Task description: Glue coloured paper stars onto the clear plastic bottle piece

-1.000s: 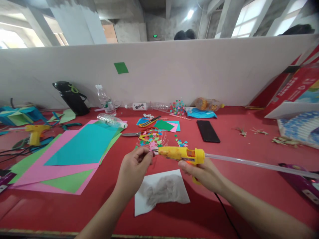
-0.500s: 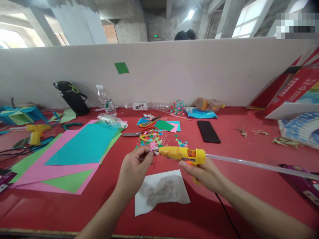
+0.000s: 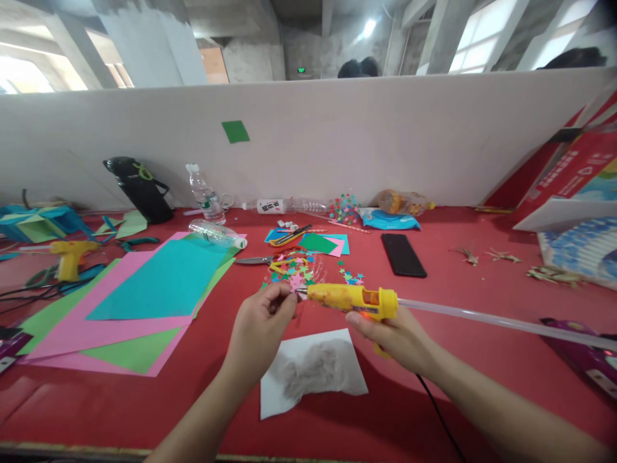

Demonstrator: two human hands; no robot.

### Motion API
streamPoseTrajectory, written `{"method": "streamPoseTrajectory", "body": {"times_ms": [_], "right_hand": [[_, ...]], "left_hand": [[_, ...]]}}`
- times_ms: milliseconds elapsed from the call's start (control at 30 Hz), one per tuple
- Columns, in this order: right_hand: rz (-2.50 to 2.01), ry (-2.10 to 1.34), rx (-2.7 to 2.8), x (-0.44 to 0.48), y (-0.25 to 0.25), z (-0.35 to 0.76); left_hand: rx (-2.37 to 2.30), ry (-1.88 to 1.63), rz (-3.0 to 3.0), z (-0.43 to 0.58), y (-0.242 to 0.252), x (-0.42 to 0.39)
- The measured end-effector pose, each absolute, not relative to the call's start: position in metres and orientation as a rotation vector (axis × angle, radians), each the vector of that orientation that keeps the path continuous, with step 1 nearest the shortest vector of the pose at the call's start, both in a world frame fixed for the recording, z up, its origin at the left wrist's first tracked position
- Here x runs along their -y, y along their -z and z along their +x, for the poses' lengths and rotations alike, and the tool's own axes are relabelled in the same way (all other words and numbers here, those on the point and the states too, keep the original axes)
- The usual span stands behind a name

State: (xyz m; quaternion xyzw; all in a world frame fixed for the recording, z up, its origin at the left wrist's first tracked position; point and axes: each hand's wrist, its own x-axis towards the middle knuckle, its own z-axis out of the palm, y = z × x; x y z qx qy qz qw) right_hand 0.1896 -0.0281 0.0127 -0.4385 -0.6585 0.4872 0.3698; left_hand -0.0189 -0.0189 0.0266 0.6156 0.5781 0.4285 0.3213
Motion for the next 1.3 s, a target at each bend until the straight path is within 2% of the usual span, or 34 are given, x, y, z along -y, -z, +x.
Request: {"method": "streamPoseTrajectory", "body": {"times_ms": [367,533,700,833,1000,1300], "right_hand": [[-1.094,-1.235,1.712,0.027,-0.016,0.189],[-1.098,-1.176,1.759,0.027,-0.011,0.191],[-1.083,-1.113,1.754,0.024,-0.009,0.191],[-1.091,-1.313,1.823,0.026,-0.017,0.186],[-1.468,-1.4,2.073,0.029,-0.011,0.173],[-1.716,-0.718,2.516,0.035,0.004,0.17]], "left_hand": [[-1.522,-1.104,1.68,-0.02,-0.024,0.018],[-1.612,-1.126,2.119,-0.024,-0.018,0.022],[-1.483,-1.174,2.472,-0.03,-0.022,0.026],[-1.554,-1.203,2.151,-0.037,-0.031,0.026],[-1.489,-1.071,1.558,-0.044,-0.034,0.026],[-1.285,-0.873,1.215,-0.034,-0.03,0.036]]}}
